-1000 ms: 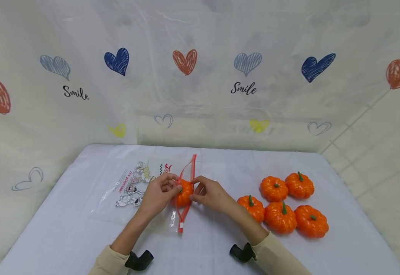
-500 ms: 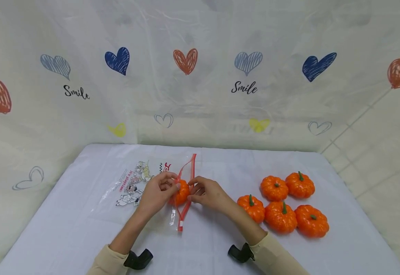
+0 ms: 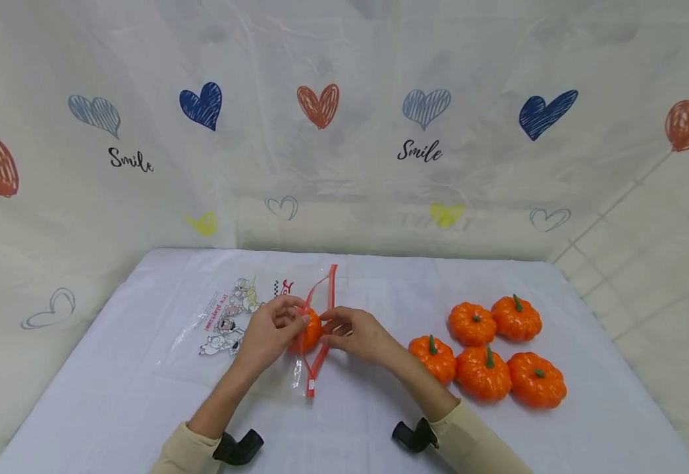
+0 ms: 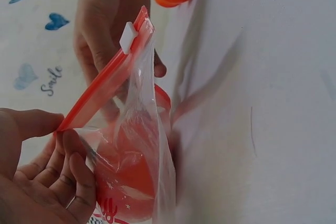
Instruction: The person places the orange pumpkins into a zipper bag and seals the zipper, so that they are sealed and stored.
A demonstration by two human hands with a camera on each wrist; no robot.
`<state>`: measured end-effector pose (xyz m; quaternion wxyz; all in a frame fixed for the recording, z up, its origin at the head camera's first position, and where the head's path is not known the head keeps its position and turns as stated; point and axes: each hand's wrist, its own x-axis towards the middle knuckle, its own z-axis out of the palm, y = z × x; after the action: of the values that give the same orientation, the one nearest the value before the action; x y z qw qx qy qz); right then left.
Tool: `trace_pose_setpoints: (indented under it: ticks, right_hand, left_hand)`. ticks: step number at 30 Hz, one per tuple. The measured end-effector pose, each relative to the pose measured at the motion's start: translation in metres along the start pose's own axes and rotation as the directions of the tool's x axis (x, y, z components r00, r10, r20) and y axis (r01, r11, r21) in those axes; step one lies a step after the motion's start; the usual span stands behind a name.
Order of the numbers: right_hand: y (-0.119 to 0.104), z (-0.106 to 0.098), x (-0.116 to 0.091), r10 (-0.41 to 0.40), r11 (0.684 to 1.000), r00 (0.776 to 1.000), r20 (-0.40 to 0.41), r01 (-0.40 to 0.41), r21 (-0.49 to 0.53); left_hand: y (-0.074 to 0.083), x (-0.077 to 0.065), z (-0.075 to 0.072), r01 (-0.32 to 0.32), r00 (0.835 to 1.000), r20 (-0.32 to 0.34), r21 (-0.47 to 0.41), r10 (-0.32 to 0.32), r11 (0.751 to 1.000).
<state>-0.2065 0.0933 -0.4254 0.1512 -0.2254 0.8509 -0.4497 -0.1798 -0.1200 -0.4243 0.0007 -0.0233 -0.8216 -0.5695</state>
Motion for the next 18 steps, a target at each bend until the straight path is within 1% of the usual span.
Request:
trace_pose_setpoints:
  ticks: [4,7,12,18]
  right_hand:
    - [0.0012,0.0006,0.0005,-0.016,1.0,1.0,0.015,0.015,0.016]
    - [0.0014,0.0011,0.0008,-0.026,0.999,0.999,0.024,0.025,0.027]
    - [-0.0003,0.0012,0.0007,-0.013,0.999,0.999,0.035,0.012,0.039]
    - [-0.005,0.0008,0.0,0.011,0.999,0.999,0.044,-0.013,0.038]
  left_hand:
    - [0.0013,-0.0015,-0.0004,0.01,1.0,0.003,-0.012,-0.01,1.0]
    - [0.0021,-0.0026,-0.0011,0.004,1.0,0.01,-0.032,-0.004,0.999]
    - [0.0025,-0.0034,-0.0022,-0.009,1.0,0.01,-0.058,0.01,0.998]
    - [0.0034,-0.0029,-0.0024,-0.009,1.0,0.004,-0.06,0.01,0.998]
